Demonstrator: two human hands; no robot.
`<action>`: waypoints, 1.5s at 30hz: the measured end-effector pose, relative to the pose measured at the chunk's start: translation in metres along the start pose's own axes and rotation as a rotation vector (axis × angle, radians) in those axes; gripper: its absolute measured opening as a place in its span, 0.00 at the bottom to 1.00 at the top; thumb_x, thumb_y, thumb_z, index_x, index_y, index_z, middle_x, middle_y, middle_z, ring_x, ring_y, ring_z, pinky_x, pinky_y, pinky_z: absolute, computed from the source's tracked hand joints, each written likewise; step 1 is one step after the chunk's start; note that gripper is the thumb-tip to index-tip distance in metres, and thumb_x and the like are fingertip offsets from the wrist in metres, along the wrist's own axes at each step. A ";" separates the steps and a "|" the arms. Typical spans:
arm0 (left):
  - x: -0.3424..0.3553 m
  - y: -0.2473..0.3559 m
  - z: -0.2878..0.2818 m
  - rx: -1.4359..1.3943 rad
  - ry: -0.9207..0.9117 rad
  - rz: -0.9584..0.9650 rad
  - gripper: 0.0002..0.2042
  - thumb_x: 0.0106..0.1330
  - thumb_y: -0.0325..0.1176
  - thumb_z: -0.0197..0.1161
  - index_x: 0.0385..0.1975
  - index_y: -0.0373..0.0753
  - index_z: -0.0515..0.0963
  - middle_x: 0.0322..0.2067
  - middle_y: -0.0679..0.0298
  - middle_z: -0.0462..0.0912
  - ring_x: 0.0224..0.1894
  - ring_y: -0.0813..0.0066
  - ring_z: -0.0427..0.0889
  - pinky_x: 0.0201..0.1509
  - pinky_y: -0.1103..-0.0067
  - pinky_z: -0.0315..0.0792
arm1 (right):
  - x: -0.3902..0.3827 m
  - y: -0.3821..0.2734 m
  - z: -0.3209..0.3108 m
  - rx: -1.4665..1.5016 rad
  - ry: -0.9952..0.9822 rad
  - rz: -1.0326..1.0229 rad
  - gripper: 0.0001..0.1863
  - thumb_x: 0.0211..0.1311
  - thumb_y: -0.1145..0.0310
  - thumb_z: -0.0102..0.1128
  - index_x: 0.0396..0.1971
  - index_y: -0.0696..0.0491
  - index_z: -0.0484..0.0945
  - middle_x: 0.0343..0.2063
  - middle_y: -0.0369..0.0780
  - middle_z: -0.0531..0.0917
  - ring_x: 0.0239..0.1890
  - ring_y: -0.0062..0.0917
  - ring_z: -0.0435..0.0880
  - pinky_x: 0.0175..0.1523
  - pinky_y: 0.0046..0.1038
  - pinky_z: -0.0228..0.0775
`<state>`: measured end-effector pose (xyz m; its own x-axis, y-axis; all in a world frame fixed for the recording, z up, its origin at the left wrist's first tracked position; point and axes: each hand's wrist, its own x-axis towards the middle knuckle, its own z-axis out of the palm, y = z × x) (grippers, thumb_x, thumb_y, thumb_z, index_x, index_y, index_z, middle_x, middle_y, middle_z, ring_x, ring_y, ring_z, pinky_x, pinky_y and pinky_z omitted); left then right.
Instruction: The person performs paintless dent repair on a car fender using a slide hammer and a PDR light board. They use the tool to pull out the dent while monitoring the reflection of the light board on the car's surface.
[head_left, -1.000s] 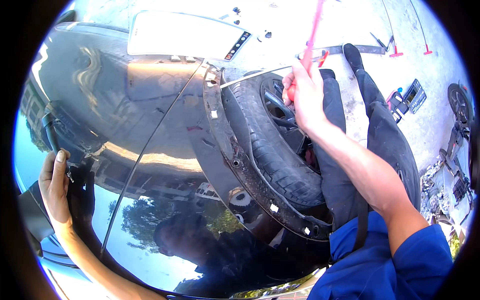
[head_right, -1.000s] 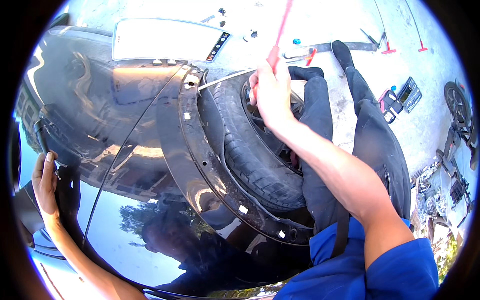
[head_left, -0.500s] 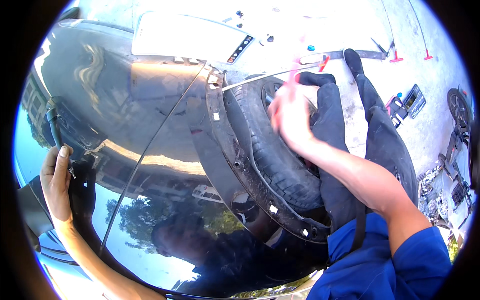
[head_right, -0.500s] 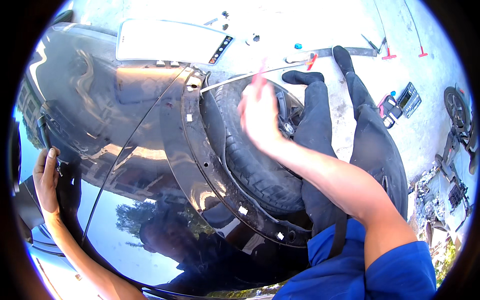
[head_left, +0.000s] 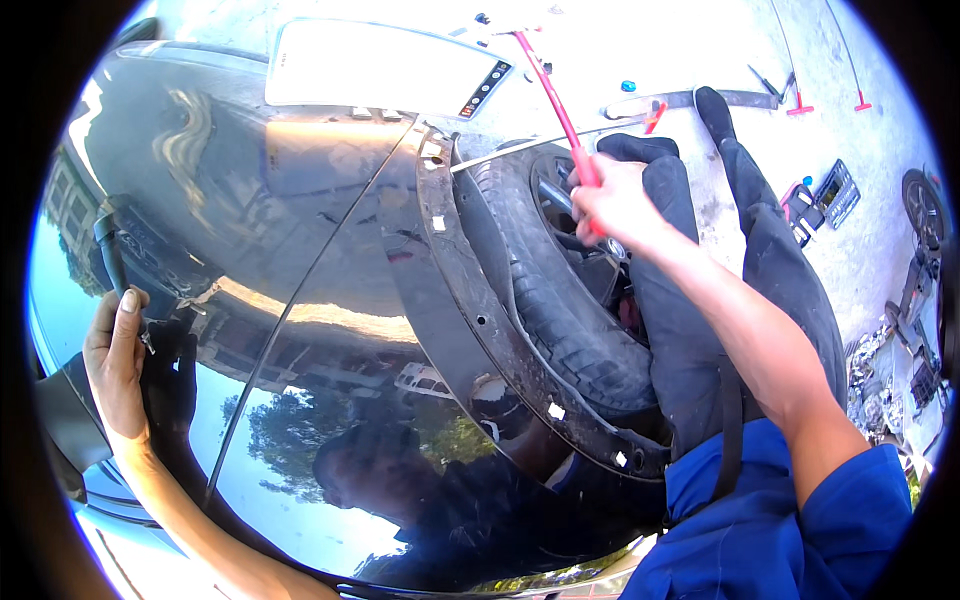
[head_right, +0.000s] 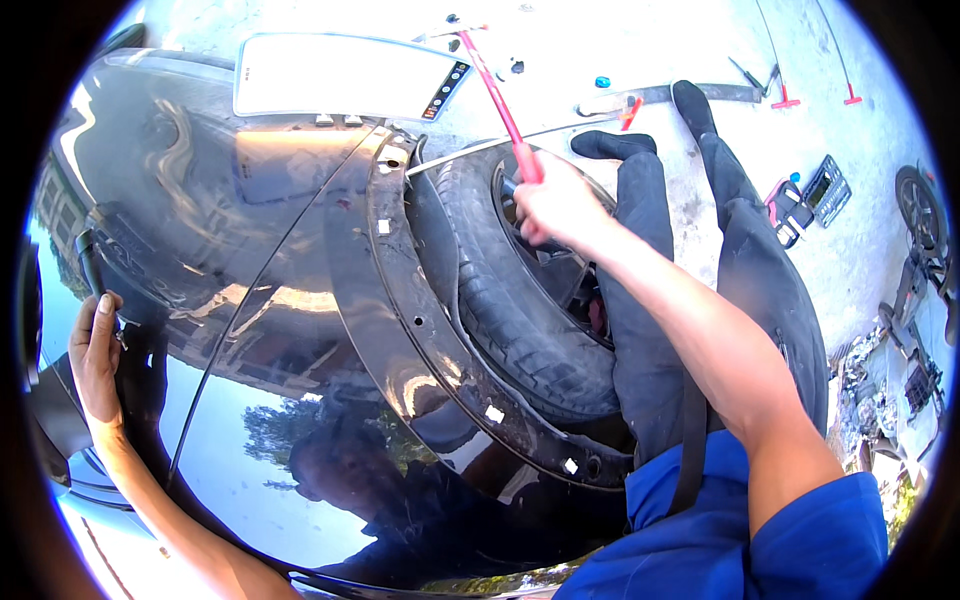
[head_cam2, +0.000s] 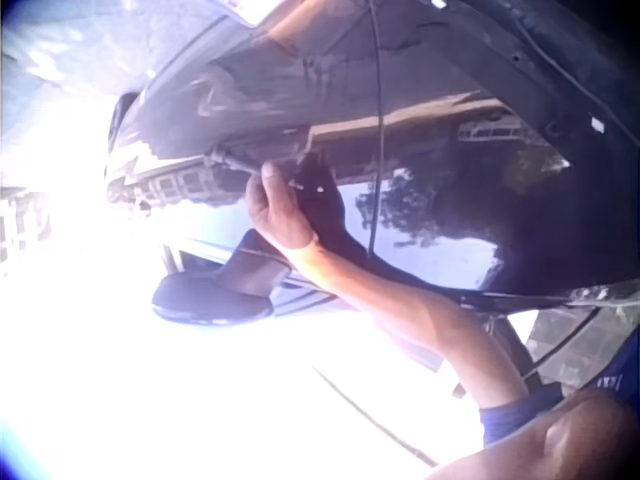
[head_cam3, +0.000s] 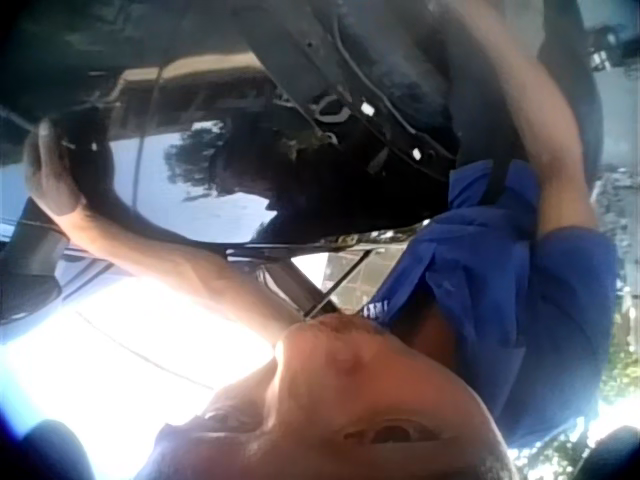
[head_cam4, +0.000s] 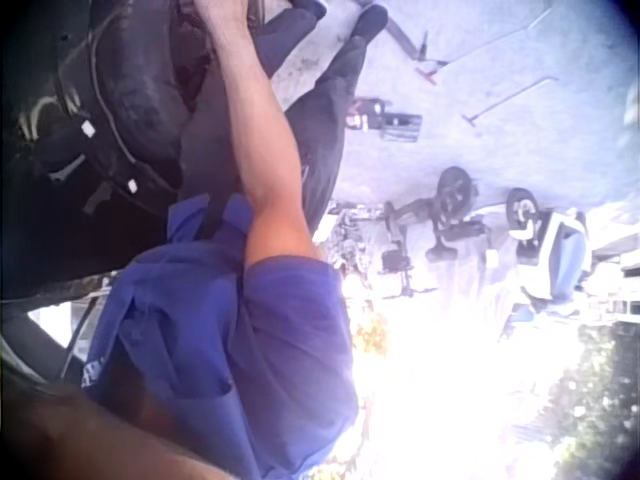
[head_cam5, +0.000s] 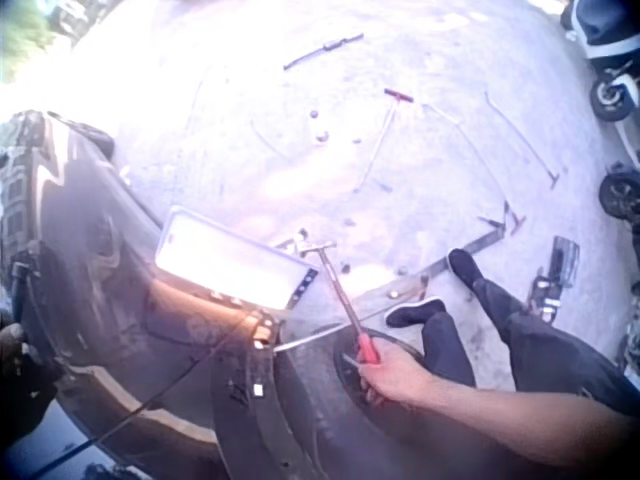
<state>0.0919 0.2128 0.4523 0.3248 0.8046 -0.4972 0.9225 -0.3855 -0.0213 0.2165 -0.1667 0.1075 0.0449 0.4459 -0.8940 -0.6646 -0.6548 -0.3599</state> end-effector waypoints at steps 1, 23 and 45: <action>0.001 0.004 0.004 0.006 0.025 0.014 0.15 0.76 0.47 0.58 0.38 0.40 0.81 0.19 0.79 0.58 0.20 0.92 0.52 0.24 0.85 0.42 | -0.010 -0.003 0.010 -0.102 0.016 0.026 0.09 0.64 0.71 0.53 0.40 0.59 0.70 0.24 0.40 0.78 0.18 0.23 0.80 0.25 0.27 0.75; 0.008 -0.007 -0.007 -0.040 -0.053 0.019 0.14 0.77 0.45 0.58 0.41 0.41 0.81 0.21 0.80 0.63 0.20 0.94 0.52 0.23 0.87 0.43 | -0.026 0.013 0.065 0.426 0.163 -0.150 0.13 0.75 0.62 0.53 0.46 0.56 0.74 0.22 0.31 0.74 0.15 0.16 0.71 0.19 0.24 0.65; 0.005 -0.015 -0.005 -0.020 -0.032 0.011 0.14 0.77 0.45 0.58 0.41 0.41 0.81 0.23 0.79 0.65 0.19 0.94 0.52 0.22 0.87 0.43 | -0.018 -0.013 0.059 0.507 0.257 -0.298 0.14 0.78 0.59 0.49 0.52 0.54 0.71 0.20 0.32 0.73 0.13 0.15 0.70 0.16 0.20 0.61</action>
<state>0.0811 0.2249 0.4541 0.3283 0.7855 -0.5247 0.9230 -0.3849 0.0014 0.1798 -0.1302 0.1438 0.4178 0.3621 -0.8332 -0.8634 -0.1271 -0.4882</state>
